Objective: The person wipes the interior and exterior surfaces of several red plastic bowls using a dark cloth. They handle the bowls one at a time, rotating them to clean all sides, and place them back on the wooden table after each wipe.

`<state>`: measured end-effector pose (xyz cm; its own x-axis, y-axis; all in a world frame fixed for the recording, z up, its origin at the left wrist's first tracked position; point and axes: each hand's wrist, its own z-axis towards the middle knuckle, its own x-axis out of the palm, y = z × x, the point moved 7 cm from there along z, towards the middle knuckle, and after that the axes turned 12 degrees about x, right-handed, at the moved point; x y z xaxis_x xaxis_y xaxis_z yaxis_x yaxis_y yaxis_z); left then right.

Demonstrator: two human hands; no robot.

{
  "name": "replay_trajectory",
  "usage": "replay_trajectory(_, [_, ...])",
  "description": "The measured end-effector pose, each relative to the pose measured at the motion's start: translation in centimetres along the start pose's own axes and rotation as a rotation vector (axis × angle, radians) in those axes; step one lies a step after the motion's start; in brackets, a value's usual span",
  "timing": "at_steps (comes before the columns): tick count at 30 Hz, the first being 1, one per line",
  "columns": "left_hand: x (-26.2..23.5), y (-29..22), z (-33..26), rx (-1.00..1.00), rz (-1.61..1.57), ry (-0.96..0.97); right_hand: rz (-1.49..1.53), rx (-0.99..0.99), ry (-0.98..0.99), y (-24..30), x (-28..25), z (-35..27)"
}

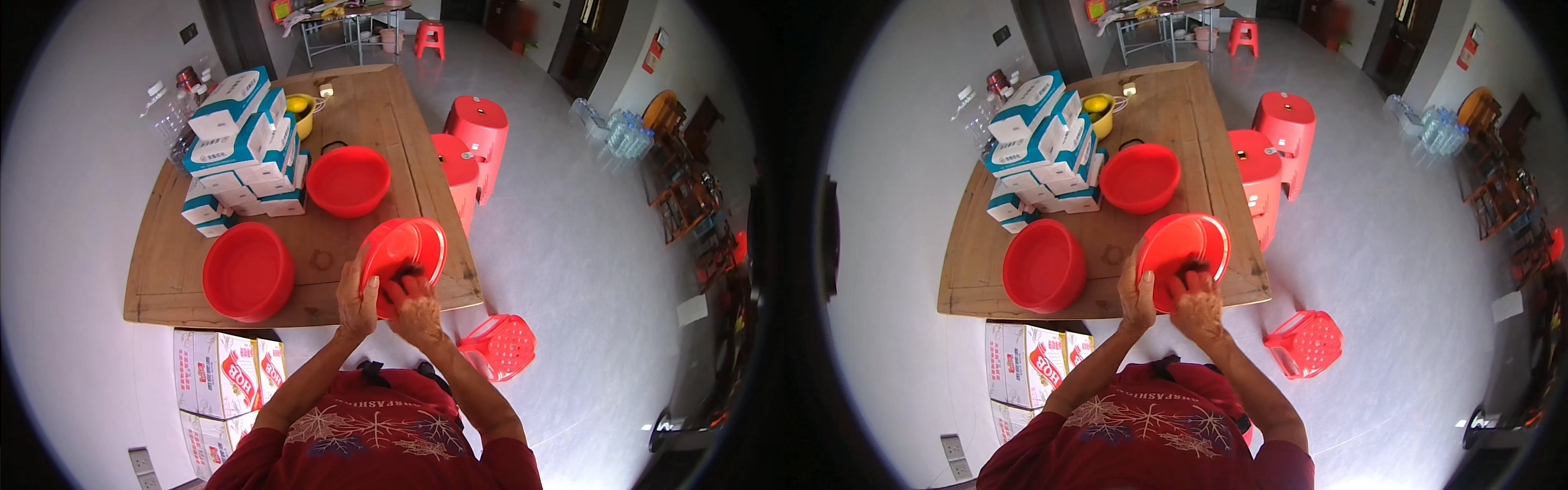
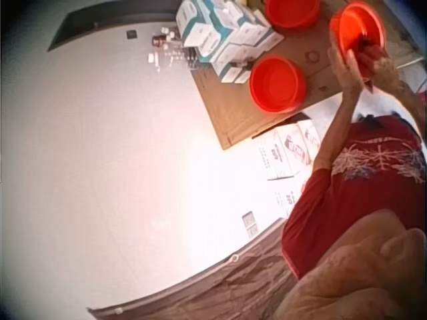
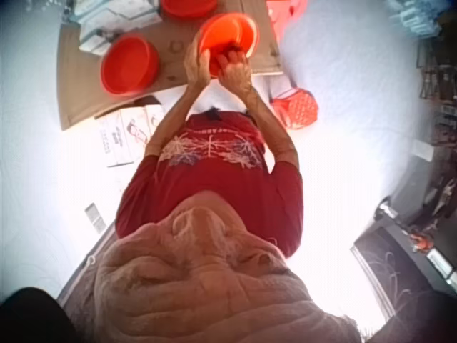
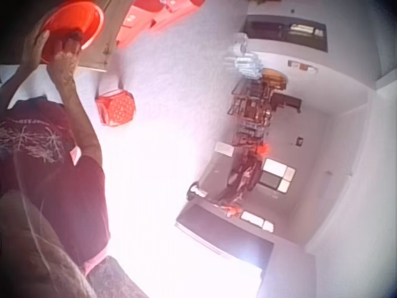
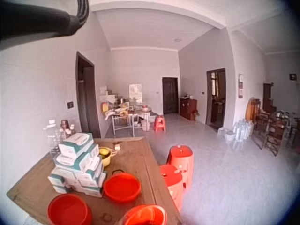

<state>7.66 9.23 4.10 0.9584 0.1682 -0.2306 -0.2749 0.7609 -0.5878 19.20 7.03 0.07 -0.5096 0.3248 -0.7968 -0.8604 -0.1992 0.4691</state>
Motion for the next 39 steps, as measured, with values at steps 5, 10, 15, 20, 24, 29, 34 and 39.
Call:
replay_trajectory(5, [-0.4, 0.7, 0.3, -0.088, -0.056, 0.019, 0.364, -0.052, 0.112, 2.4, -1.4, -1.4])
replay_trajectory(10, [-0.4, 2.3, 1.7, -0.261, -0.198, 0.067, 0.008, -0.193, 0.008, 0.9, -1.9, -1.9])
replay_trajectory(15, [-0.2, 0.9, 2.8, -0.475, -0.408, 0.121, -0.065, -0.192, -0.070, 1.0, -2.5, -1.3])
replay_trajectory(20, [0.4, 0.4, -1.4, -0.301, -0.348, -0.004, 0.238, -0.107, -0.065, 3.4, -2.1, -0.6])
replay_trajectory(24, [-0.9, 0.1, -0.9, -0.307, -0.294, -0.018, 0.338, -0.234, 0.033, 3.2, -1.9, -0.9])
replay_trajectory(29, [-0.9, 0.5, -0.4, -0.278, -0.312, 0.049, -0.200, -0.289, 0.031, -1.1, -1.9, -0.3])
replay_trajectory(34, [-0.9, 0.7, -0.7, -0.318, -0.343, -0.082, -0.333, -0.254, -0.015, -1.5, -0.5, 0.1])
replay_trajectory(39, [-1.0, 0.2, -0.5, -0.208, -0.158, -0.024, 0.169, -0.110, 0.259, 1.8, 0.0, -2.0])
